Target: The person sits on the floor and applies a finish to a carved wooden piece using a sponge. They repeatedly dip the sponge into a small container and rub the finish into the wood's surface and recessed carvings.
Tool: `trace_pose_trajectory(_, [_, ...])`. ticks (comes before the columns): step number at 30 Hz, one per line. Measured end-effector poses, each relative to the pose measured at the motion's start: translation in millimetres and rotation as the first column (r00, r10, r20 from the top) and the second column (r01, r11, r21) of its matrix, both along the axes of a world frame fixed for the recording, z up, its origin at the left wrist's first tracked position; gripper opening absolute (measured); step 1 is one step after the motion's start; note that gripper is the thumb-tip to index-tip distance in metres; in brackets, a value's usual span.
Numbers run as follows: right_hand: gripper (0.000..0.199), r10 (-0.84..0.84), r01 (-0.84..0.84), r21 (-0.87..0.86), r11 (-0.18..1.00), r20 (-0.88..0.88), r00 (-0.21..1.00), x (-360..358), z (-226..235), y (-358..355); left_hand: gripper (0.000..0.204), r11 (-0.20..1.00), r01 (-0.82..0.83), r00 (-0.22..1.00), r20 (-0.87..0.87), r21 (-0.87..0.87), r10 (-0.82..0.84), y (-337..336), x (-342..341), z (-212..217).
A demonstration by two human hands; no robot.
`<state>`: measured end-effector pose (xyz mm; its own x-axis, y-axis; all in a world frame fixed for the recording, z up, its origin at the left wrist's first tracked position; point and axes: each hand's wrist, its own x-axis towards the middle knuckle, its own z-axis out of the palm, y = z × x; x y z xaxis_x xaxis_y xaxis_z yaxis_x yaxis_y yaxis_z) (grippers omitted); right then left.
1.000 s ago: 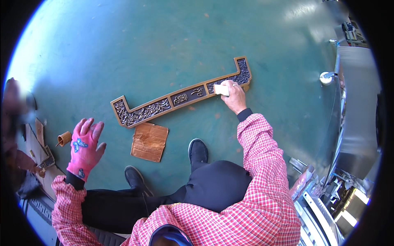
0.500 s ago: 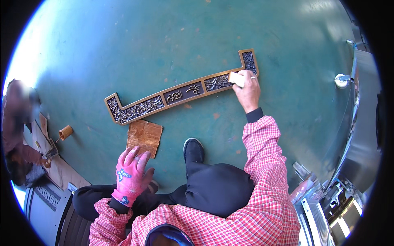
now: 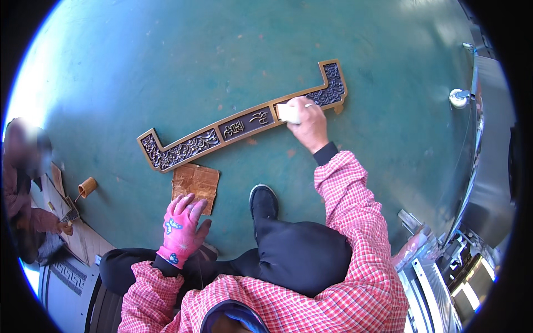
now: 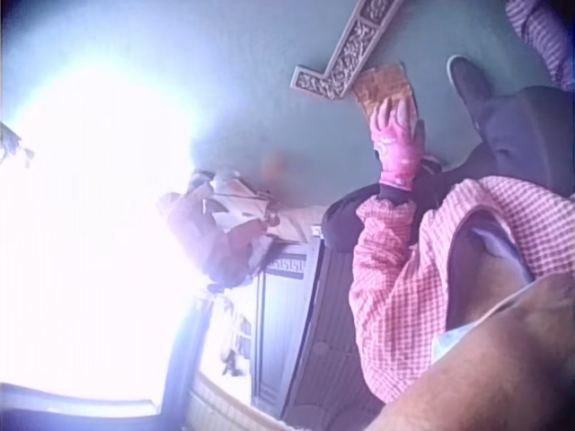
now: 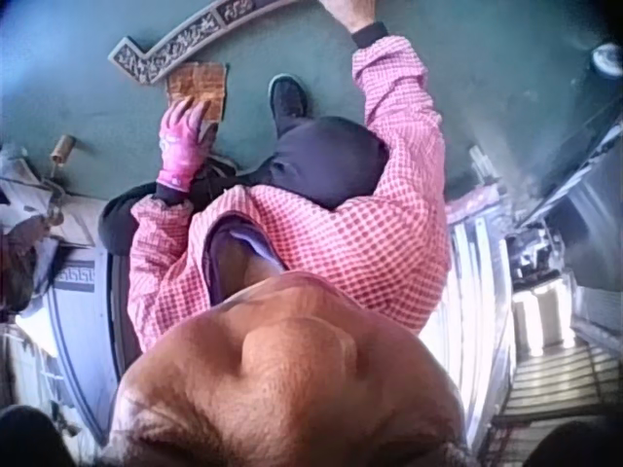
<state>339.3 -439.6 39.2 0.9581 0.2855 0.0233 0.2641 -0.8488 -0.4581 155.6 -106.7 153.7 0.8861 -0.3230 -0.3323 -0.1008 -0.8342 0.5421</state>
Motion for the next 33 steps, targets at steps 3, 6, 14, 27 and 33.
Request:
trace_pose_trajectory(3, [0.042, -0.118, 0.124, -0.116, 0.985, 0.059, 0.991, 8, 3, -27, 0.055, 0.999, -0.033, 0.999, 0.005, 0.010, 0.033, 3, 2, 1])
trace_pose_trajectory(6, [0.045, -0.216, 0.218, -0.035, 0.975, 0.065, 0.974, 9, 8, -23, 0.054, 0.999, -0.044, 0.999, 0.007, 0.004, 0.044, 3, -1, -3])
trace_pose_trajectory(14, [0.040, -0.158, 0.183, -0.171, 0.968, 0.148, 0.976, 19, 3, -49, 0.055, 0.999, -0.040, 0.998, 0.039, -0.015, 0.041, -1, 1, 0])
trace_pose_trajectory(27, [0.038, -0.198, 0.207, -0.066, 0.976, 0.127, 0.972, 21, 9, -38, 0.055, 0.998, -0.064, 0.998, 0.023, 0.001, 0.064, -2, -3, -5])
trace_pose_trajectory(33, [0.045, 0.081, -0.078, -0.092, 0.993, 0.026, 0.996, 5, 7, -1, 0.054, 0.998, -0.061, 0.997, 0.043, -0.031, 0.062, -1, -1, -4])
